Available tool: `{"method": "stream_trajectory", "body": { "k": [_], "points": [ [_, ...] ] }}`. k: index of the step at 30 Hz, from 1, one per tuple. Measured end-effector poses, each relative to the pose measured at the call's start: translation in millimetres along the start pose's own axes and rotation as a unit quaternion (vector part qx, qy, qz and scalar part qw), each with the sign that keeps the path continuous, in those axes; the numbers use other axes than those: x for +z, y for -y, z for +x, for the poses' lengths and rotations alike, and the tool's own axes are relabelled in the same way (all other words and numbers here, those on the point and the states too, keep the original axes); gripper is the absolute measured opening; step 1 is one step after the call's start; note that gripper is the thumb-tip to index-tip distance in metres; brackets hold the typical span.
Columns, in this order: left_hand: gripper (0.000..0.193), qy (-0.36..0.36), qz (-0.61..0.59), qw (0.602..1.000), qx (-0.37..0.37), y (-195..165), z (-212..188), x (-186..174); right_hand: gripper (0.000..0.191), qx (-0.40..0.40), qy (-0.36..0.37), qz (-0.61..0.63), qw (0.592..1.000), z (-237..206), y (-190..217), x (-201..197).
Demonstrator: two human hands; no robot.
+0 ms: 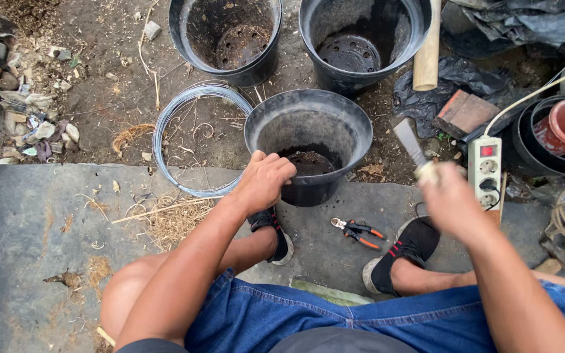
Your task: The person attaches a metal wire to the rim of a black bucket using pliers and a screwdriver. They bend and secure the wire around the bucket's edge, then use the screwdriver to adjust and tighten the wire in place.
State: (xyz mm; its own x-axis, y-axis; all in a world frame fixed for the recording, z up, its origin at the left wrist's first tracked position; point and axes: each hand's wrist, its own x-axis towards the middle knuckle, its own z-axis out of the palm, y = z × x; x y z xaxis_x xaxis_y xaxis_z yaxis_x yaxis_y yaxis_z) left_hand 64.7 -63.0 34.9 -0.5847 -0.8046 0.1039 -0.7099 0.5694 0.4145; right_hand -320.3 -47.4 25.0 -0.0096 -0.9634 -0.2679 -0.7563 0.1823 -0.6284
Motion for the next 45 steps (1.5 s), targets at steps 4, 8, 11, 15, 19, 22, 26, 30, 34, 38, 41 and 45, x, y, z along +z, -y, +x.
{"method": "stream_trajectory", "body": {
  "k": [4,8,11,15,19,22,26,30,34,38,41,45],
  "points": [
    [0.017,-0.008,-0.024,0.998,0.062,-32,2,-47,0.036,0.14,-0.045,0.326,0.934,40,-21,3],
    [0.025,0.027,-0.064,0.993,0.095,-75,3,-115,0.03,0.184,-0.023,0.427,0.885,40,-23,-10],
    [0.029,-0.01,-0.103,0.986,0.134,-102,4,-141,0.021,0.172,0.057,0.559,0.809,32,-21,-31],
    [0.028,-0.039,-0.058,0.987,0.142,-108,9,-143,0.017,0.094,0.077,0.592,0.797,23,-19,-50],
    [0.023,-0.102,0.046,0.987,0.119,-85,9,-133,0.02,0.058,0.051,0.612,0.787,17,-15,-58],
    [0.022,-0.132,0.101,0.98,0.108,-62,7,-125,0.035,0.02,0.051,0.579,0.814,13,-8,-62],
    [0.021,-0.166,0.144,0.969,0.111,-42,1,-112,0.042,-0.023,0.025,0.552,0.833,10,4,-63],
    [0.022,-0.176,0.159,0.965,0.115,-32,-3,-104,0.041,-0.048,0.003,0.557,0.829,9,11,-61],
    [0.022,-0.178,0.161,0.964,0.112,-30,-3,-103,0.045,-0.062,-0.009,0.569,0.82,8,15,-57],
    [0.023,-0.187,0.155,0.963,0.113,-32,-2,-107,0.05,-0.08,-0.011,0.579,0.811,11,16,-55],
    [0.032,-0.201,0.146,0.962,0.111,-36,-1,-111,0.05,-0.093,-0.014,0.585,0.805,12,15,-54],
    [0.044,-0.231,0.093,0.963,0.101,-41,-1,-116,0.05,-0.084,-0.001,0.636,0.767,14,12,-54]
  ]
}}
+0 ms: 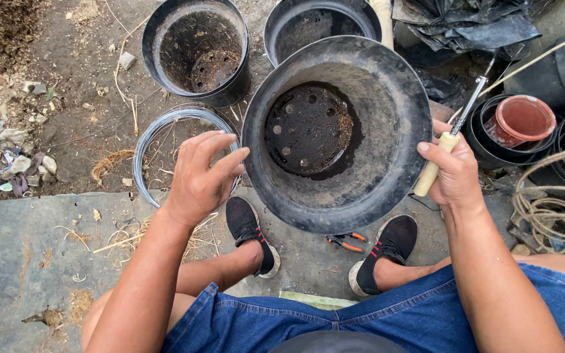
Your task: The person attaches a metal wire to the rim of a black bucket using pliers and a screwdriver. They bend and secure the wire around the bucket's edge, then use the screwdriver to adjust and tighten the wire in place.
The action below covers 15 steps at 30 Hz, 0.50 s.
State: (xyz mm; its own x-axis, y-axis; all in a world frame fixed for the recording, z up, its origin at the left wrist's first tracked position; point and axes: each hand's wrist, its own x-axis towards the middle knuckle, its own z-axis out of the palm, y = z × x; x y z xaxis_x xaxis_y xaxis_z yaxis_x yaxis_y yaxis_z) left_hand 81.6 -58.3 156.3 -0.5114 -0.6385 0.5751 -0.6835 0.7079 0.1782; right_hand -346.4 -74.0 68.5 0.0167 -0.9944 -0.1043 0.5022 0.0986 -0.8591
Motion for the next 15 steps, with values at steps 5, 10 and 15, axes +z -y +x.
{"method": "stream_trajectory", "body": {
  "k": [5,10,15],
  "points": [
    [0.051,-0.019,-0.073,0.997,-0.032,-1,2,-2,0.051,0.0,0.033,0.017,0.999,1,5,4],
    [0.054,-0.001,-0.179,0.962,-0.204,2,-2,9,0.058,0.014,0.043,0.021,0.999,0,16,19],
    [0.045,0.009,-0.297,0.908,-0.296,12,-11,22,0.058,0.018,0.048,0.022,0.998,-2,23,33]
  ]
}}
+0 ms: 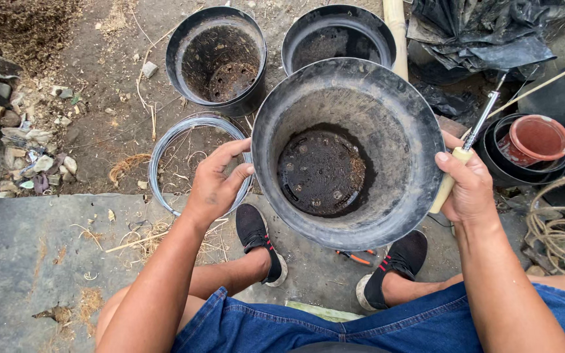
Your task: The person attaches a metal wire to the rim of a black bucket using pliers and a screwdriver. They bend and secure the wire around the bucket's edge, then use the screwdriver to adjust and tighten the wire in place.
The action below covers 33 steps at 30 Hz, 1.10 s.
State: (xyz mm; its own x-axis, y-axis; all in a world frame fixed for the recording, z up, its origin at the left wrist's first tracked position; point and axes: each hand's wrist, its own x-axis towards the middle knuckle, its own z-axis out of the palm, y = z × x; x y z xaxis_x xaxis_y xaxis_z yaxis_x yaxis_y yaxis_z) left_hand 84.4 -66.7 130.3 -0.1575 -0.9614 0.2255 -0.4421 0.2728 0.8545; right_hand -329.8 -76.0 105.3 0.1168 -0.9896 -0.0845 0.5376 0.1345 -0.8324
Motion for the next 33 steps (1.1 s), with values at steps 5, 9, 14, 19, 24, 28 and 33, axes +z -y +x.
{"method": "stream_trajectory", "body": {
  "k": [5,9,14,19,24,28,33],
  "points": [
    [0.043,0.008,-0.126,0.991,-0.036,16,0,4,0.051,-0.008,-0.015,-0.015,1.0,0,-1,-1],
    [0.045,0.011,-0.159,0.982,-0.105,29,-3,6,0.041,-0.021,-0.076,-0.037,0.996,1,-6,-6],
    [0.046,0.018,-0.229,0.958,-0.172,47,-1,9,0.04,-0.014,-0.074,-0.034,0.997,2,-8,-8],
    [0.036,0.02,-0.233,0.961,-0.149,61,2,8,0.042,-0.004,-0.08,-0.062,0.995,1,-7,-2],
    [0.032,0.004,-0.3,0.936,-0.185,72,3,5,0.042,-0.022,-0.089,-0.098,0.991,-2,-10,6],
    [0.03,-0.005,-0.29,0.939,-0.187,79,4,5,0.043,-0.051,-0.082,-0.11,0.989,-6,-14,9],
    [0.025,-0.026,-0.291,0.939,-0.184,80,6,5,0.038,-0.05,-0.075,-0.106,0.99,-4,-20,9]
  ]
}}
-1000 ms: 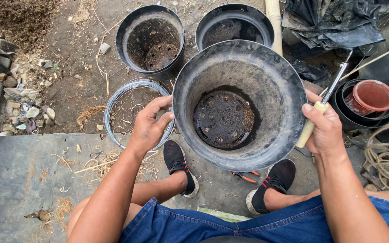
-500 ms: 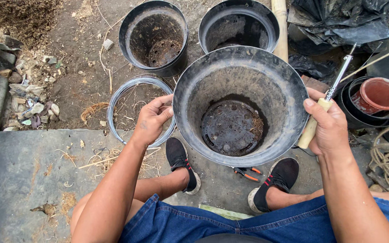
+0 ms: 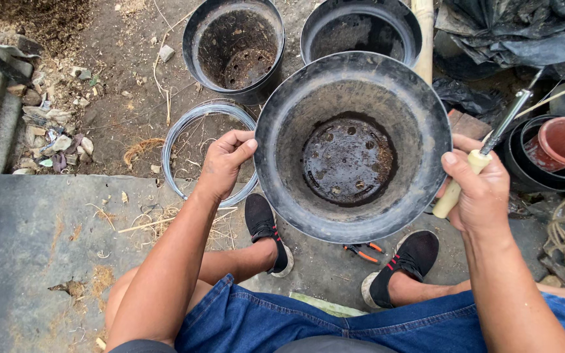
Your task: The person attaches a metal wire to the rim of a black bucket using pliers and a screwdriver. They bend and secure the wire around the bucket's edge, then use the screwdriver to adjust and tighten the wire in place.
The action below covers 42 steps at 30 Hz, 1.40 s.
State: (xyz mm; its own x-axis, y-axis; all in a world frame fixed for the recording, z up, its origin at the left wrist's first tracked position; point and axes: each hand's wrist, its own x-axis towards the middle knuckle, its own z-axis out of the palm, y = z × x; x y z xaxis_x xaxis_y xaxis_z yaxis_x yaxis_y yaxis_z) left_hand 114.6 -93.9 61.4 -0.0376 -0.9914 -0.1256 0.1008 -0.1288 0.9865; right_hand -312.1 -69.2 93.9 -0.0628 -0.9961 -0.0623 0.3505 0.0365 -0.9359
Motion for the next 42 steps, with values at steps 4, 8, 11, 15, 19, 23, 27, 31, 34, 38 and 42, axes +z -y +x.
{"method": "stream_trajectory", "body": {
  "k": [4,8,11,15,19,23,27,31,34,38,42],
  "points": [
    [0.022,-0.009,-0.009,1.0,0.012,-11,-4,6,0.036,0.024,-0.018,-0.005,1.0,3,-4,-1],
    [0.021,-0.003,-0.058,0.996,0.061,-28,-14,20,0.038,0.063,-0.009,0.061,0.996,4,-6,-10],
    [0.018,0.015,-0.072,0.994,0.085,-45,-21,31,0.035,0.079,-0.027,0.069,0.994,7,-11,-16],
    [0.019,0.044,-0.082,0.991,0.1,-64,-32,46,0.033,0.059,-0.065,0.035,0.996,12,-20,-22],
    [0.022,0.06,-0.057,0.985,0.152,-82,-44,59,0.039,0.047,-0.05,0.059,0.996,15,-26,-30],
    [0.024,0.052,-0.036,0.982,0.177,-97,-54,68,0.038,0.046,-0.08,0.085,0.992,14,-29,-35],
    [0.024,0.039,0.03,0.976,0.211,-105,-59,74,0.026,0.074,-0.061,0.126,0.987,13,-30,-34],
    [0.024,0.033,0.056,0.973,0.223,-105,-63,79,0.025,0.098,-0.077,0.141,0.982,13,-28,-29],
    [0.024,0.017,0.056,0.976,0.209,-102,-61,80,0.023,0.087,-0.073,0.141,0.984,13,-26,-24],
    [0.025,-0.003,0.03,0.985,0.17,-99,-55,78,0.026,0.075,-0.055,0.099,0.991,12,-24,-19],
    [0.026,-0.011,0.06,0.982,0.18,-95,-52,75,0.033,0.099,-0.031,0.088,0.991,13,-25,-12]
  ]
}}
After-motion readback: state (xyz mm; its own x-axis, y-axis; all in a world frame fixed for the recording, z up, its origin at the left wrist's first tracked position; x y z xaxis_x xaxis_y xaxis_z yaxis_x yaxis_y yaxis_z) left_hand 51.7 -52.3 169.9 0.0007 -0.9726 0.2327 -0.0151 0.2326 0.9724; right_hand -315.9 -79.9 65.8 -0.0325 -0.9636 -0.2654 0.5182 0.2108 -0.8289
